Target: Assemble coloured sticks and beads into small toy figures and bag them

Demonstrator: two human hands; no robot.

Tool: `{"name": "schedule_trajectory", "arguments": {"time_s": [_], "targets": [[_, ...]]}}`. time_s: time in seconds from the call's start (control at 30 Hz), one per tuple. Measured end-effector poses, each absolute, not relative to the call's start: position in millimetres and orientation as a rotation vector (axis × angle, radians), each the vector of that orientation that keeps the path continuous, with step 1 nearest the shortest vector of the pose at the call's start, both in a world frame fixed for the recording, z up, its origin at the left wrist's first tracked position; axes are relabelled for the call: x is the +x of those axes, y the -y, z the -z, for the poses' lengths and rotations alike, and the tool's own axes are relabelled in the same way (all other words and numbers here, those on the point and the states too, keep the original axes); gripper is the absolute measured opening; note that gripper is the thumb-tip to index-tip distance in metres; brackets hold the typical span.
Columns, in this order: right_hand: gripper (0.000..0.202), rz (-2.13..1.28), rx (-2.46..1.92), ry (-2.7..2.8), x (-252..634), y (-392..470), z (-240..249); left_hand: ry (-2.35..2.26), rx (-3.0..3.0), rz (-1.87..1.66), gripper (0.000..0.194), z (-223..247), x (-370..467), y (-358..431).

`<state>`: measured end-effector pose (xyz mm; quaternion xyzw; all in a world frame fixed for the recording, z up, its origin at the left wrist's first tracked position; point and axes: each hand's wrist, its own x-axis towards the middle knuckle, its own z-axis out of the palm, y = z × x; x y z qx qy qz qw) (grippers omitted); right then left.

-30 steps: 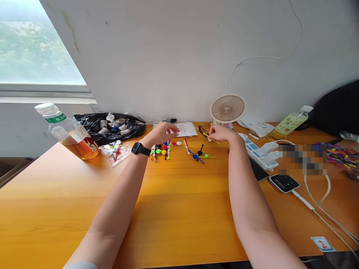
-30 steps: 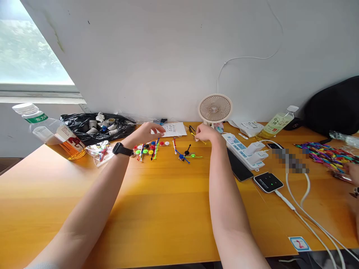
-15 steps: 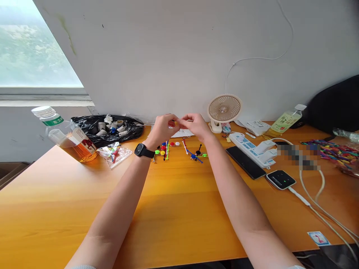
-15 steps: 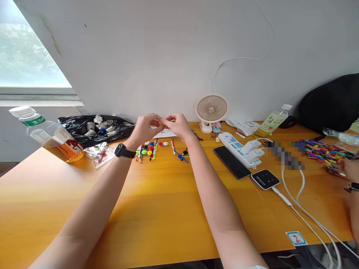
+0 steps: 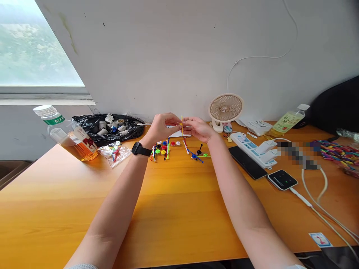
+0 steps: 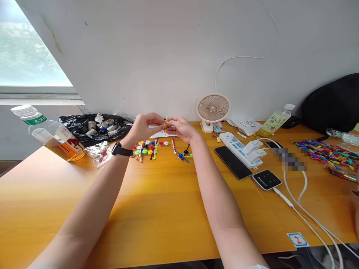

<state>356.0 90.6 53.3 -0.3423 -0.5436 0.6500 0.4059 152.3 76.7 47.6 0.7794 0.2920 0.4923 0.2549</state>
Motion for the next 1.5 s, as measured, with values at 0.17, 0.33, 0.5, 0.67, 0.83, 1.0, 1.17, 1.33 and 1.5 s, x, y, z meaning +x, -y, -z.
{"name": "schedule_trajectory", "arguments": {"time_s": [0.17, 0.33, 0.5, 0.67, 0.83, 1.0, 1.17, 1.33, 1.5], "targets": [[0.010, -1.597, -1.006, 1.486, 358.3, -91.0, -51.1, -0.898, 2.164, -1.174, 0.025, -42.7, 149.9, -81.5], [0.012, -1.568, -0.969, 1.577, 357.1, -93.9, -43.6, -0.904, 2.155, -1.094, 0.026, -34.8, 149.0, -87.2], [0.020, -1.586, -0.904, 1.548, 354.2, -95.7, -36.1, -0.874, 2.050, -1.082, 0.037, -29.2, 146.4, -90.2], [0.024, -1.599, -0.905, 1.527, 353.5, -92.3, -38.0, -0.859, 2.009, -1.045, 0.045, -30.8, 140.9, -89.8], [0.023, -1.575, -0.900, 1.557, 354.4, -92.8, -38.3, -0.848, 1.990, -1.045, 0.045, -31.6, 138.2, -91.9], [0.019, -1.555, -0.936, 1.582, 353.4, -93.7, -36.7, -0.868, 1.990, -1.025, 0.045, -30.1, 137.6, -93.7], [0.016, -1.479, -0.956, 1.692, 350.2, -95.1, -31.0, -0.885, 1.981, -0.987, 0.042, -31.4, 142.4, -89.1], [0.021, -1.205, -1.278, 2.002, 349.6, -98.3, -17.3, -0.999, 2.067, -0.865, 0.031, -27.1, 143.6, -85.5], [0.023, -0.944, -1.662, 2.077, 353.1, -109.5, -1.0, -1.118, 2.159, -0.678, 0.024, -13.7, 140.6, -89.4]]}}
